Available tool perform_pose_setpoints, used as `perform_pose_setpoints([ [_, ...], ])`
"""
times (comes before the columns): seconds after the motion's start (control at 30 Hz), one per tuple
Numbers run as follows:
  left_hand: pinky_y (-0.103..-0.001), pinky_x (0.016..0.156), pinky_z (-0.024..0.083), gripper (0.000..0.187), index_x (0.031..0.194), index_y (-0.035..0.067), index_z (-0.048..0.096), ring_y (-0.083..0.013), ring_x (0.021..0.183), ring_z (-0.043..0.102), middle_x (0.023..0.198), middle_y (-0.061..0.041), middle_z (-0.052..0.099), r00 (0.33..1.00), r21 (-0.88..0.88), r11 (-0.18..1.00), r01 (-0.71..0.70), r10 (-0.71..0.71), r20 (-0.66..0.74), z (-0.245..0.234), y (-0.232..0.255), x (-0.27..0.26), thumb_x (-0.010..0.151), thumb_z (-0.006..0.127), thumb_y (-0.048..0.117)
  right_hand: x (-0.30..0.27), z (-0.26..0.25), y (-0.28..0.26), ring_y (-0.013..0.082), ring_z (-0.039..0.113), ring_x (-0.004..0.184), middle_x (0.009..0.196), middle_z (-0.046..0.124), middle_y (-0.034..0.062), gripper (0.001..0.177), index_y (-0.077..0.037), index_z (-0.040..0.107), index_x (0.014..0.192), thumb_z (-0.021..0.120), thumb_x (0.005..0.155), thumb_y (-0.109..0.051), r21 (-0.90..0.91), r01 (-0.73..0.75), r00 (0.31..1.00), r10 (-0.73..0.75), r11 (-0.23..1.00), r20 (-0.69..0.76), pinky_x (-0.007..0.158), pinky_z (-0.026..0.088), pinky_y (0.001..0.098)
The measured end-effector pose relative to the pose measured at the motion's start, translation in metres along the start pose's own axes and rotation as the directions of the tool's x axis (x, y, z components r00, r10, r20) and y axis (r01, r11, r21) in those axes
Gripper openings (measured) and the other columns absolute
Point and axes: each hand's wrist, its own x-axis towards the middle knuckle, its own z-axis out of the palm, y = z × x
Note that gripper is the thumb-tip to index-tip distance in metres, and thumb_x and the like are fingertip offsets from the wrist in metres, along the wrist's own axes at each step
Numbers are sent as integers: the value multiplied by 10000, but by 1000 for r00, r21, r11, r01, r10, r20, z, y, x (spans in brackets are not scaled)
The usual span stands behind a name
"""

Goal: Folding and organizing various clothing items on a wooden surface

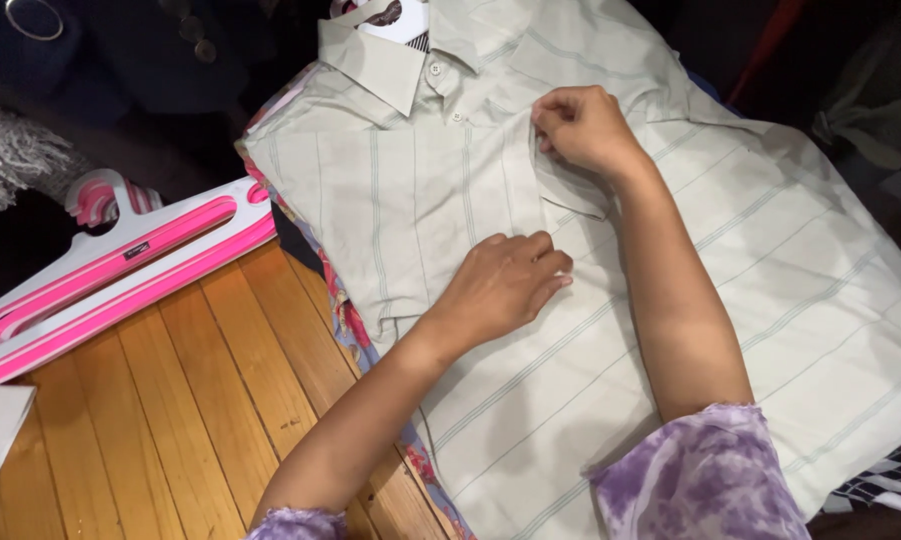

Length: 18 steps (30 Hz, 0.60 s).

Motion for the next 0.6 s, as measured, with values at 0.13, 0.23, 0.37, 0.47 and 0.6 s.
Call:
perform_pose_setpoints([
  [0.13, -436, 702, 484, 491, 1144, 118, 634, -269, 855, 609, 1073, -58, 585, 1000, 181, 983, 18, -17, -4, 7, -3, -8, 799, 849, 393, -9, -4, -17, 100, 648, 633, 846, 730, 31, 281, -77, 700, 968, 608, 1045, -331, 49, -98, 995, 98, 994, 13, 550, 541, 236],
  [0.23, -402, 729, 510, 528, 1259, 96, 623, -257, 824, 614, 1095, -65, 615, 995, 248, 966, 76, -58, -80, 21, -6, -15, 873, 796, 412, -8, -6, -15, 77, 676, 650, 886, 734, 6, 179, -113, 678, 951, 575, 1053, -216, 55, -152, 988, 152, 987, 13, 590, 562, 204],
  [0.37, -502, 530, 492, 393, 1313, 85, 640, -351, 686, 632, 933, -107, 585, 982, 76, 979, 191, -189, -26, 22, -17, -5, 925, 579, 112, -12, -6, -19, 63, 695, 706, 860, 733, 3, 146, -123, 661, 942, 525, 985, -93, 51, -151, 988, 149, 987, 51, 587, 535, 197],
  [0.47, -493, 422, 453, 356, 1106, 95, 607, -343, 586, 608, 903, -99, 531, 984, 170, 976, 134, -151, 93, 23, -27, 2, 800, 547, -76, -11, -7, -16, 68, 688, 718, 848, 724, 12, 180, -115, 671, 960, 494, 968, -81, 62, -156, 986, 152, 986, 67, 596, 535, 201],
  [0.6, -437, 391, 389, 271, 898, 102, 543, -306, 491, 549, 764, -52, 502, 996, 283, 959, 32, -54, 68, 21, -33, 0, 739, 596, -110, 2, -9, 6, 98, 691, 721, 815, 693, 22, 153, -92, 658, 1019, 568, 919, -19, 92, -84, 986, 69, 992, 150, 599, 544, 230],
])
